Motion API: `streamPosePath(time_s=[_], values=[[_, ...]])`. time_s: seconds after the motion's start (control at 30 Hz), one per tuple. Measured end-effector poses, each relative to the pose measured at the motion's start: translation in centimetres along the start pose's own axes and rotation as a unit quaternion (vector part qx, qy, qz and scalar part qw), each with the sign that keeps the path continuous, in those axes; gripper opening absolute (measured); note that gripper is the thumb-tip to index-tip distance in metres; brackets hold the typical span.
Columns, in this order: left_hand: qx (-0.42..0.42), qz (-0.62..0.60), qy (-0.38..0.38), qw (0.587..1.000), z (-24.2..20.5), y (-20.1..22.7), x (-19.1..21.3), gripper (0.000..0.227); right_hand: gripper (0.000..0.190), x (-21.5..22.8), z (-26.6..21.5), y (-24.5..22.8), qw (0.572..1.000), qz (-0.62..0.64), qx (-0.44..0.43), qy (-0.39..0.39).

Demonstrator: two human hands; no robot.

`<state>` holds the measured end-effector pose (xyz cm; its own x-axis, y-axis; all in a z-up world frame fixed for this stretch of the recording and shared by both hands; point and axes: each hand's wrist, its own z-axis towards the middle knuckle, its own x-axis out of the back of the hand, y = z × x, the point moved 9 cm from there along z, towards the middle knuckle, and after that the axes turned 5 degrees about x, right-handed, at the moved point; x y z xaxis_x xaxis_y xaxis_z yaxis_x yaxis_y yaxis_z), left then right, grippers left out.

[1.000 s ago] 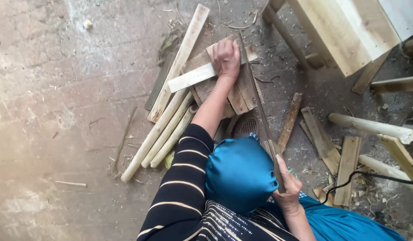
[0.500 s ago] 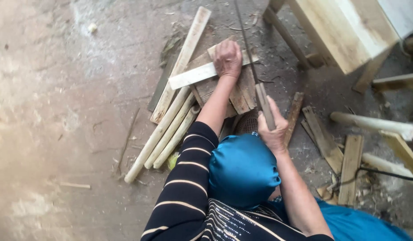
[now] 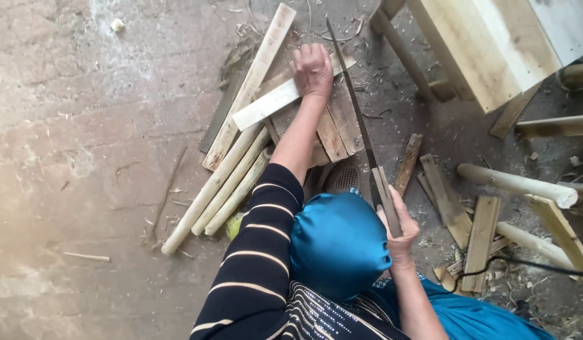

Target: Assembling a wooden chair frame by hammering nails, fitting slats, and sawing wood pieces.

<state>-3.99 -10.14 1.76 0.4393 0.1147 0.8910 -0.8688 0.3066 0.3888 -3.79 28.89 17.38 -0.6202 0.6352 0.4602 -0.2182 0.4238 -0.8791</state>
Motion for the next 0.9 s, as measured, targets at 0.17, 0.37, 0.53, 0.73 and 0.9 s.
streamPosePath(time_s=[0.17,0.37,0.53,0.73,0.9], values=[[-0.017,-0.007,0.014,1.000,-1.1,0.6,0.8,0.012,0.058,1.3,-1.8,-1.6,0.997,-0.021,0.073,-0.010],[-0.024,-0.016,0.015,0.999,-2.1,0.9,1.7,0.010,0.066,0.7,-3.0,-3.4,0.990,-0.058,0.118,-0.050],[-0.041,-0.030,-0.008,0.999,-2.1,1.2,1.0,0.010,0.053,0.1,0.7,-2.6,0.999,-0.049,0.023,-0.003],[-0.019,-0.026,-0.017,0.999,-1.7,0.5,0.6,0.008,0.056,-6.1,10.7,-4.1,0.991,-0.018,0.131,0.004],[0.000,-0.013,-0.011,1.000,-2.0,0.9,1.4,0.008,0.054,-2.9,2.8,-1.7,0.999,-0.016,0.028,0.000]])
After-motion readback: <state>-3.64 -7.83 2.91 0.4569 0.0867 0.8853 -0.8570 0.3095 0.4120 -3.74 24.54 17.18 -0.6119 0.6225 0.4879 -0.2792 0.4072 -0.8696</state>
